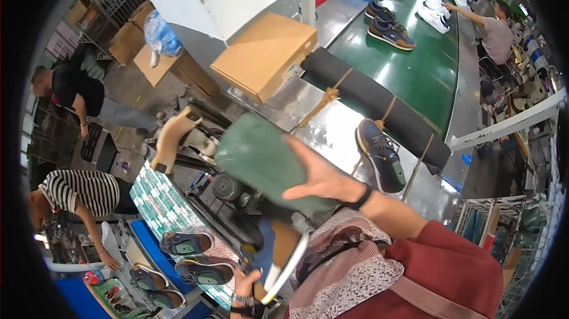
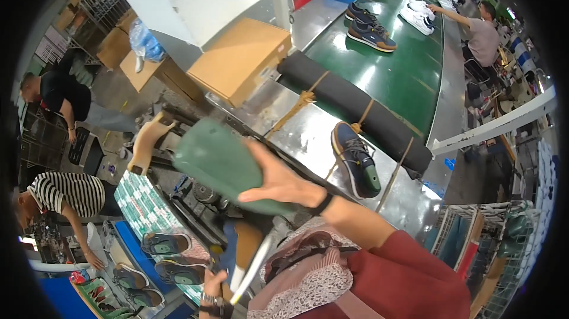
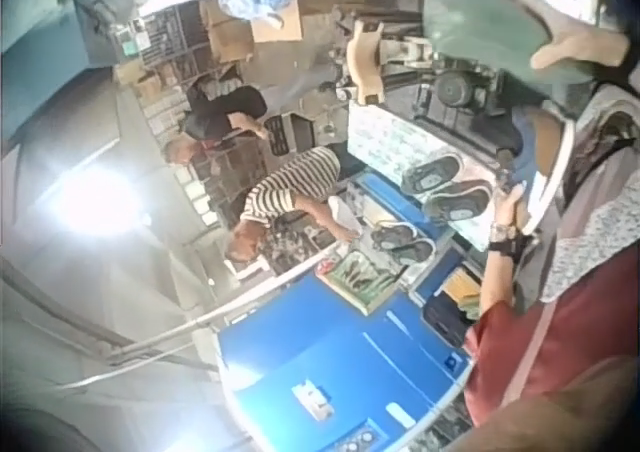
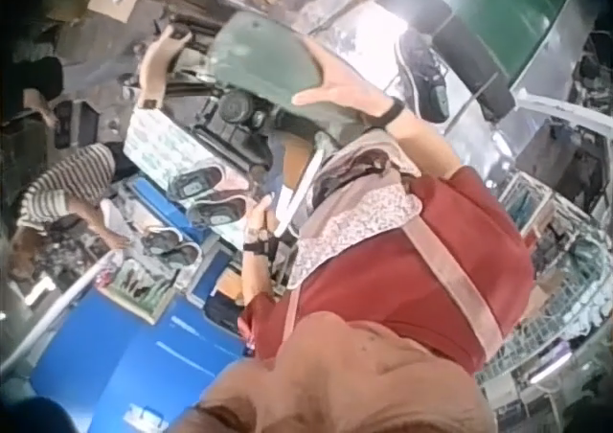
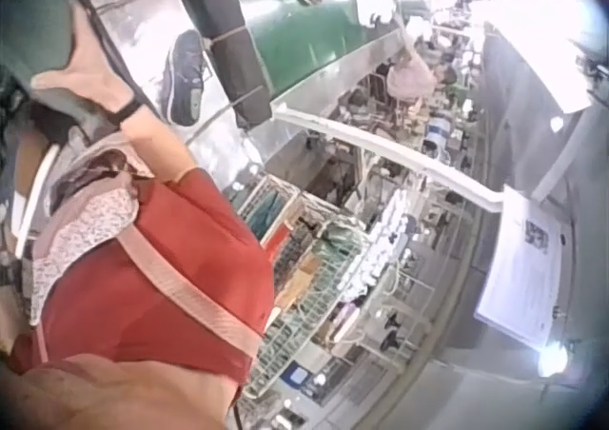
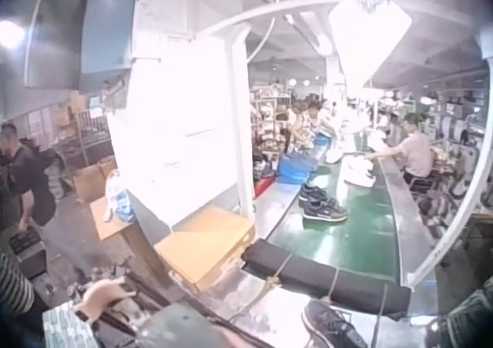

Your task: Insert shoe lasts into sneaker uppers and align them for assembly on a factory line.

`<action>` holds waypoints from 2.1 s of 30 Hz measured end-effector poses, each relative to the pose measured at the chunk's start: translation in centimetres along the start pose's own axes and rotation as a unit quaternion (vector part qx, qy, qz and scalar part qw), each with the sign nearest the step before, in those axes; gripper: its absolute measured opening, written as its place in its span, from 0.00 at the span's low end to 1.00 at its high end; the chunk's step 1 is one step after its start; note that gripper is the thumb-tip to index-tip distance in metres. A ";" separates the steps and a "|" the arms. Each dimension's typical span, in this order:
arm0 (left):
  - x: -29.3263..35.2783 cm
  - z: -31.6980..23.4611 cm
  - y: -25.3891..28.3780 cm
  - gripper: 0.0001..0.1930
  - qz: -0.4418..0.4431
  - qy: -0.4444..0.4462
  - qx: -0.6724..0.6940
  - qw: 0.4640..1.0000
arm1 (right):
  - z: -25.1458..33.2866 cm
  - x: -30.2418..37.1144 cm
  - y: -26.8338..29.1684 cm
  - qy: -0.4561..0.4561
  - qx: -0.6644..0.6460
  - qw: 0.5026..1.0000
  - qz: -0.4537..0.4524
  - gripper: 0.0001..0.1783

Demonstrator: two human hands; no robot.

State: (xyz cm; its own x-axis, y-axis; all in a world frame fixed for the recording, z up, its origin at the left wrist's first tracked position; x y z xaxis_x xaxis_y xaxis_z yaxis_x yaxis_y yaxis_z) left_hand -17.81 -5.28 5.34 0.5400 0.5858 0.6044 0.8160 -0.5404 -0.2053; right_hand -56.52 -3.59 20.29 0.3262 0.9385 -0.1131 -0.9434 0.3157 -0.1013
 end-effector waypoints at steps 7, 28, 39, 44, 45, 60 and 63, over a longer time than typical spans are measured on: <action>-19.2 -8.7 -21.5 0.24 -0.056 -0.242 -0.132 0.960 | -0.6 22.8 27.4 -0.082 0.452 0.759 -0.462 0.62; -14.9 -7.0 -45.9 0.68 0.195 -0.433 -0.614 0.631 | -8.1 23.5 28.3 -0.379 0.054 0.915 -0.125 0.30; -9.4 -12.4 -28.8 0.62 -0.002 -0.267 -0.257 0.929 | -3.1 7.0 17.4 -0.175 -0.028 0.983 -0.057 0.40; -11.6 -9.7 -20.0 0.52 -0.137 -0.245 -0.025 0.959 | -2.6 -2.7 1.1 0.017 0.161 0.985 -0.061 0.44; -12.1 -9.2 -18.1 0.52 -0.157 -0.242 -0.006 0.957 | -3.1 -4.0 -0.8 -0.006 0.139 0.989 -0.046 0.42; -16.3 -10.6 -12.7 0.25 -0.001 -0.129 0.354 0.926 | 0.2 -12.1 -13.2 -0.027 0.499 0.865 0.042 0.37; -17.6 -9.5 -13.2 0.30 0.000 -0.114 0.386 0.916 | -0.9 -13.6 -14.4 -0.003 0.571 0.817 0.076 0.39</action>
State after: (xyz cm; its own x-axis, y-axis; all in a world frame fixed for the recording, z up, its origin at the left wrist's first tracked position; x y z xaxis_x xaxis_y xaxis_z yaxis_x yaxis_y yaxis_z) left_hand -40.04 -14.16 4.69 0.4978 0.7438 0.4462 0.6713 -0.0047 -0.7411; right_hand -47.29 -21.09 22.36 0.2027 0.9787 -0.0339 -0.4141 0.1170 0.9027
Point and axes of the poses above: each hand's wrist, its own x-axis away from the middle knuckle, its own y-axis out of the back of the hand, z = x × y, the point moved 9 cm from there along -x, towards the middle knuckle, and after that the axes turned 4 degrees about -x, right-handed, at the moved point
